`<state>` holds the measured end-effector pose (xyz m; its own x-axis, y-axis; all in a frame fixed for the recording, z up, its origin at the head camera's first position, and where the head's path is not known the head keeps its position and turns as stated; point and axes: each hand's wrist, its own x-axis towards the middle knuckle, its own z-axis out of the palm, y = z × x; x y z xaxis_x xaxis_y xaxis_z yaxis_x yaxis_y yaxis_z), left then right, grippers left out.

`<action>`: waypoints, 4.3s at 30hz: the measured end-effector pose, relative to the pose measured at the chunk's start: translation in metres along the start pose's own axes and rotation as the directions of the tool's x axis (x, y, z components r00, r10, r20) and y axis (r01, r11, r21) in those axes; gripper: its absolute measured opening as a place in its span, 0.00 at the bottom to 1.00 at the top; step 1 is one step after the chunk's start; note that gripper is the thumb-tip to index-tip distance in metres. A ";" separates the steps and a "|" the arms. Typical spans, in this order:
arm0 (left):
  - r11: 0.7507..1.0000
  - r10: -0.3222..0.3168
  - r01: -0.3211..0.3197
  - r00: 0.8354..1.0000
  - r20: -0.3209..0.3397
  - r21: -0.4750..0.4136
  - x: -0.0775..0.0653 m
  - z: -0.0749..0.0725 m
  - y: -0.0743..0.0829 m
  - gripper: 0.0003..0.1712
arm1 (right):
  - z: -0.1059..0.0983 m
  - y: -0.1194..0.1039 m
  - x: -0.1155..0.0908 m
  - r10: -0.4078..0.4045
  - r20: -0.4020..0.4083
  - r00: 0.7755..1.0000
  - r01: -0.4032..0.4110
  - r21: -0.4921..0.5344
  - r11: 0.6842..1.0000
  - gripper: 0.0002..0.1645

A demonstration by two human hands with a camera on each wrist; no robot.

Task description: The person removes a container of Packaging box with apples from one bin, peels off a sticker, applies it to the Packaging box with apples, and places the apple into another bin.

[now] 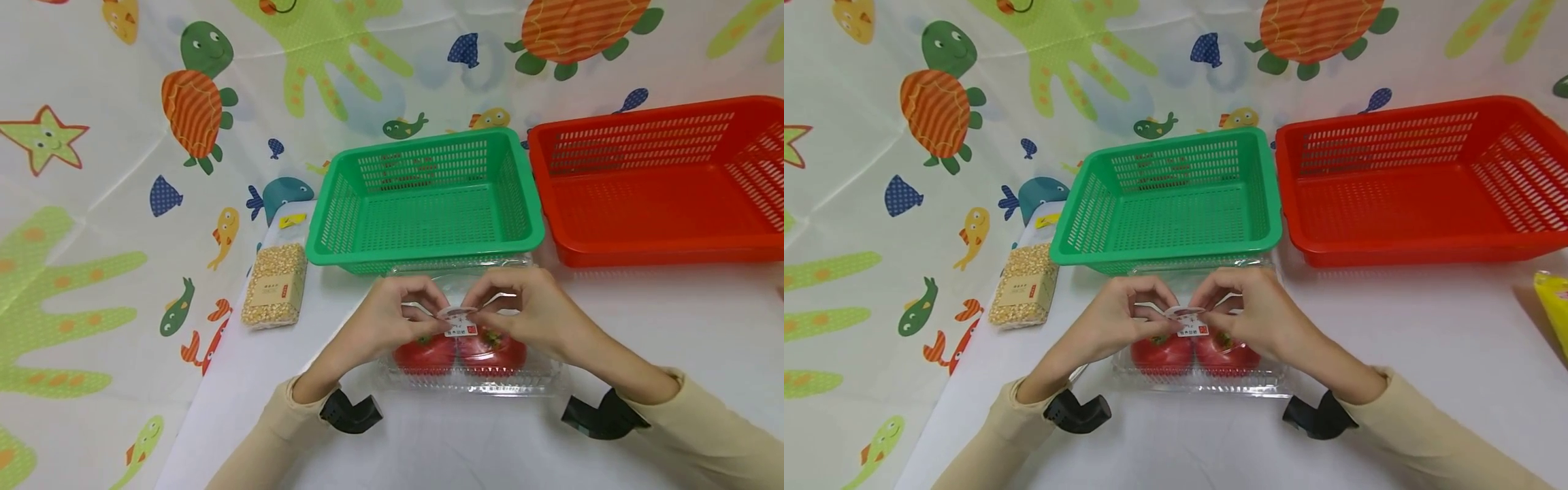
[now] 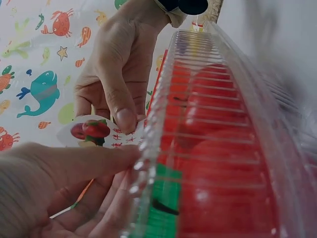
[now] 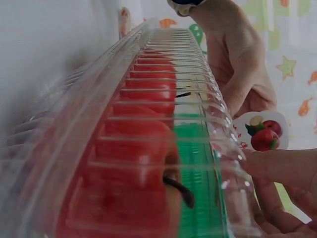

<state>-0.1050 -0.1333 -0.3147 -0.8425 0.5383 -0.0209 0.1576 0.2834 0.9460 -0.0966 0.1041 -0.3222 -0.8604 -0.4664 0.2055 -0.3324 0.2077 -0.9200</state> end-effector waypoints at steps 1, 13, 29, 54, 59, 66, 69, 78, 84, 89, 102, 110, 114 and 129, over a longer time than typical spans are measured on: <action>1.000 -0.001 0.001 1.000 0.003 0.005 0.000 0.001 0.000 0.09 | 0.000 0.001 0.000 0.003 0.005 1.000 -0.003 0.003 1.000 0.12; 1.000 -0.008 0.007 1.000 0.016 0.030 0.003 0.002 -0.003 0.09 | 0.003 0.005 0.000 0.034 0.017 0.999 -0.034 -0.002 0.999 0.12; 0.992 0.002 -0.004 1.000 0.015 0.123 0.003 0.002 -0.002 0.13 | 0.006 0.007 0.003 0.011 0.022 1.000 -0.008 -0.125 0.992 0.13; 0.981 0.046 -0.046 0.999 0.003 0.191 0.006 -0.001 -0.005 0.15 | -0.001 -0.004 0.009 0.082 0.071 0.994 -0.073 -0.118 0.990 0.12; 0.980 0.050 -0.051 0.999 0.009 0.194 0.006 -0.002 -0.005 0.15 | -0.001 -0.004 0.009 0.087 0.066 0.994 -0.078 -0.128 0.989 0.12; 0.984 0.040 -0.041 0.999 0.010 0.176 0.005 -0.002 -0.004 0.15 | 0.001 -0.002 0.008 0.079 0.049 0.996 -0.072 -0.122 0.990 0.11; 0.988 0.026 -0.027 1.000 0.006 0.152 0.005 -0.003 -0.003 0.15 | 0.001 -0.004 0.008 0.093 0.046 0.995 -0.088 -0.111 0.990 0.11; 0.992 0.013 -0.013 1.000 -0.001 0.126 0.005 -0.001 -0.002 0.15 | 0.001 -0.002 0.008 0.099 0.043 0.994 -0.095 -0.084 0.992 0.10; 0.988 0.020 -0.020 1.000 0.002 0.150 0.005 -0.001 0.000 0.16 | 0.001 0.000 0.008 0.097 0.047 0.994 -0.092 -0.099 0.991 0.11; 0.986 0.023 -0.023 1.000 0.004 0.167 0.006 0.000 0.000 0.17 | 0.001 -0.001 0.007 0.093 0.046 0.995 -0.086 -0.137 0.987 0.11; 0.952 0.045 -0.047 0.999 0.013 0.303 0.010 -0.001 0.000 0.18 | 0.002 0.004 0.008 -0.018 0.004 1.000 0.018 -0.286 0.958 0.12; 0.929 0.113 -0.103 0.994 -0.007 0.356 0.014 -0.007 -0.004 0.18 | -0.002 0.011 0.010 -0.038 -0.019 0.999 0.030 -0.309 0.951 0.12; 0.914 0.171 -0.151 0.985 -0.021 0.378 0.015 -0.009 -0.007 0.20 | -0.003 0.012 0.008 -0.026 -0.021 0.999 0.018 -0.314 0.949 0.15; 0.712 0.207 -0.265 0.964 0.166 0.650 -0.002 -0.020 -0.009 0.25 | -0.013 0.022 -0.017 -0.274 0.062 0.960 0.270 -0.467 0.842 0.22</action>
<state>-0.1147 -0.1528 -0.3167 -0.6943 0.7093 0.1220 0.6701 0.5753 0.4690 -0.0946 0.1280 -0.3413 -0.7110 -0.5577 0.4283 -0.6926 0.4503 -0.5635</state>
